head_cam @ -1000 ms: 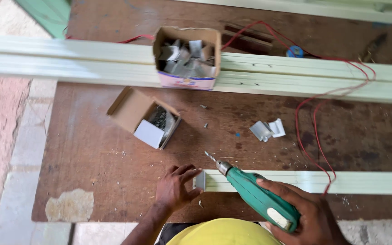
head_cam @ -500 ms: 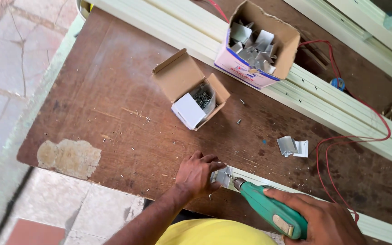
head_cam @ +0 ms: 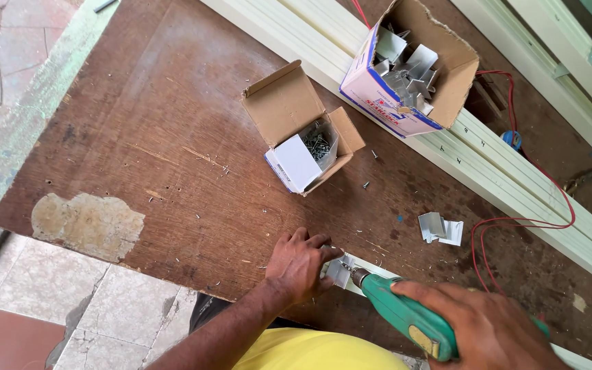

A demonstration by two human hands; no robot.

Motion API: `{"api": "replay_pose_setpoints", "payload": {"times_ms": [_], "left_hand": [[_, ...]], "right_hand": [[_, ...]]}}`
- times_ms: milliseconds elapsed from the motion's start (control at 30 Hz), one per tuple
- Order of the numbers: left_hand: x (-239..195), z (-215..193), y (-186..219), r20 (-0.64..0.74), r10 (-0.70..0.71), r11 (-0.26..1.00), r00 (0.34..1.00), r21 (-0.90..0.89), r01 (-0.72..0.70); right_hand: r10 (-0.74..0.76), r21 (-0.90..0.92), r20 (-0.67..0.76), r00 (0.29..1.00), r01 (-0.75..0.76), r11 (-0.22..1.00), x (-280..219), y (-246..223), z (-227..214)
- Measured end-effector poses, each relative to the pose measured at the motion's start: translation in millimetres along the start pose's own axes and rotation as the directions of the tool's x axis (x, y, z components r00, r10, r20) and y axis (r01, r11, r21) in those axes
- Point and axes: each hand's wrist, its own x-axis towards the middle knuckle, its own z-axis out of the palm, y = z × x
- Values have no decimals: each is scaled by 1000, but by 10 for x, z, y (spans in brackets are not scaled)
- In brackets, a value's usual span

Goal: The recorder uses an electric drill to attach small metal brackets to long white aluminum profiles on a workbench.

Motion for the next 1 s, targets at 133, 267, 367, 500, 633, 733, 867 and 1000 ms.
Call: {"api": "replay_pose_setpoints", "payload": {"times_ms": [133,267,367,500,633,733,867,1000], "left_hand": [[-4,6,-30,-7,-1,999,1000,-45,1],[48,127,-55,-33,2,998,999,-60,-4],[-14,8,-93,-22,-6,996,1000,-88,4],[18,14,-99,-36,7,993,999,-119,-12],[18,53,-92,-74,30,995,997,-94,-37],[38,27,-112,-154,24,992,988,-116,-42],[1,-15,-117,-90,27,991,996,-130,-38],[8,110,-104,-191,22,992,981,-119,-45]], "right_hand": [[32,-190,141,990,-5,982,112,-210,-273],[136,-386,239,962,-34,922,189,-295,-350],[-39,-476,216,976,140,868,279,247,139],[-37,-545,200,979,142,826,288,328,170],[-130,-530,167,977,200,824,306,283,147],[-141,-596,207,968,239,766,398,362,161],[-314,-447,66,947,309,840,477,367,103],[-263,-506,128,956,291,812,470,220,36]]}}
